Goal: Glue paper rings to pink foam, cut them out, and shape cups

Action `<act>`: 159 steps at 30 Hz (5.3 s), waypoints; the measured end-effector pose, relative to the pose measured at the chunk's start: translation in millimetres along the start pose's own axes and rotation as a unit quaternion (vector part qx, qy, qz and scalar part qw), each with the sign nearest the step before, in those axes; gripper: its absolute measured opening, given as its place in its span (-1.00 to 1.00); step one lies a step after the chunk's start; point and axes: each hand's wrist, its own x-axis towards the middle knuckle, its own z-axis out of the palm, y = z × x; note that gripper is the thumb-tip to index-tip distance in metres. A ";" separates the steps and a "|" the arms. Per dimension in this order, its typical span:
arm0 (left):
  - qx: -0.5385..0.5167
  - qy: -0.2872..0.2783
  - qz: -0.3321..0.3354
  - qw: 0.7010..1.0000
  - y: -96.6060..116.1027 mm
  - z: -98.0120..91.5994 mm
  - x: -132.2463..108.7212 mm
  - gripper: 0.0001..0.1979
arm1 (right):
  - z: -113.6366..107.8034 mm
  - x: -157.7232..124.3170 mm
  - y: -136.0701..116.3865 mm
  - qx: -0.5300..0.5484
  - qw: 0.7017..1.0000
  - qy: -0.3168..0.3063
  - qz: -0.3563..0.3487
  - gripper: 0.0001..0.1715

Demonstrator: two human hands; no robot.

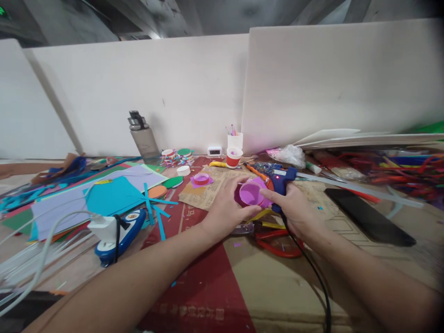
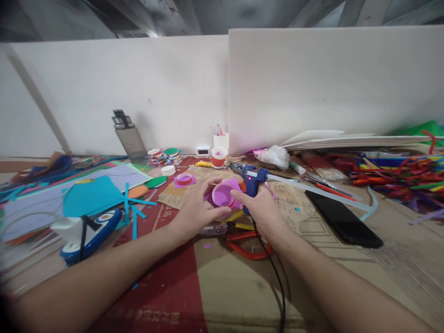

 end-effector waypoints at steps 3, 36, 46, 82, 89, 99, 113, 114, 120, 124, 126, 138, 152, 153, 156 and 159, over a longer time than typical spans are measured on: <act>-0.123 0.011 -0.074 0.990 1.4 1.4 -0.8 -0.49 | -3.5 1.2 0.2 0.023 0.999 -0.013 0.038 -0.34; -0.550 0.092 -0.333 0.761 -22.3 -12.0 10.4 -0.92 | -11.4 -14.6 -9.0 -0.313 0.931 -0.066 -0.177 -0.55; -0.569 0.061 -0.303 0.762 -22.1 -9.7 7.6 -0.89 | -14.3 -18.8 -4.6 -0.415 0.878 -0.076 -0.226 -0.64; -0.605 0.024 -0.283 0.744 -7.8 -5.6 4.5 -0.78 | -12.2 -19.2 0.6 -0.444 0.831 -0.064 -0.329 -0.72; -0.628 0.043 -0.295 0.719 -4.7 -6.3 4.0 -0.87 | -12.0 -17.2 1.6 -0.445 0.837 -0.027 -0.317 -0.72; -0.636 0.034 -0.304 0.708 -5.3 -8.4 2.8 -0.78 | -13.2 -17.4 4.0 -0.442 0.827 -0.031 -0.346 -0.73; -0.610 0.060 -0.311 0.726 -12.0 -3.7 6.1 -0.93 | -10.3 -20.2 -2.1 -0.427 0.826 -0.112 -0.349 -0.89; -0.609 0.062 -0.316 0.724 -11.2 -3.8 6.0 -0.93 | -10.4 -19.8 -1.1 -0.430 0.825 -0.106 -0.352 -0.87; -0.615 0.076 -0.323 0.715 -7.6 -3.9 4.4 -0.97 | -12.7 -17.1 5.0 -0.453 0.819 -0.042 -0.350 -0.74; -0.617 0.078 -0.302 0.722 -10.2 -3.9 3.7 -0.92 | -14.3 -17.9 4.7 -0.468 0.816 -0.024 -0.338 -0.74; -0.620 0.083 -0.300 0.720 -11.2 -4.3 3.6 -0.92 | -14.3 -18.6 3.9 -0.470 0.817 -0.019 -0.333 -0.74; -0.608 0.022 -0.310 0.731 -12.8 -6.6 4.0 -0.81 | -11.5 -18.7 5.2 -0.449 0.826 -0.076 -0.332 -0.78; -0.596 0.049 -0.306 0.741 -10.0 -2.9 3.0 -0.85 | -11.1 -18.1 4.5 -0.463 0.820 -0.049 -0.334 -0.74; -0.598 0.050 -0.303 0.740 -9.5 -2.8 3.0 -0.84 | -11.4 -17.7 4.8 -0.465 0.821 -0.043 -0.330 -0.73; -0.605 0.057 -0.296 0.737 -8.9 -2.5 2.8 -0.82 | -12.5 -16.5 5.8 -0.462 0.827 -0.032 -0.319 -0.71; -0.613 0.064 -0.294 0.730 -9.4 -2.6 2.5 -0.81 | -13.0 -16.4 6.3 -0.458 0.828 -0.024 -0.323 -0.70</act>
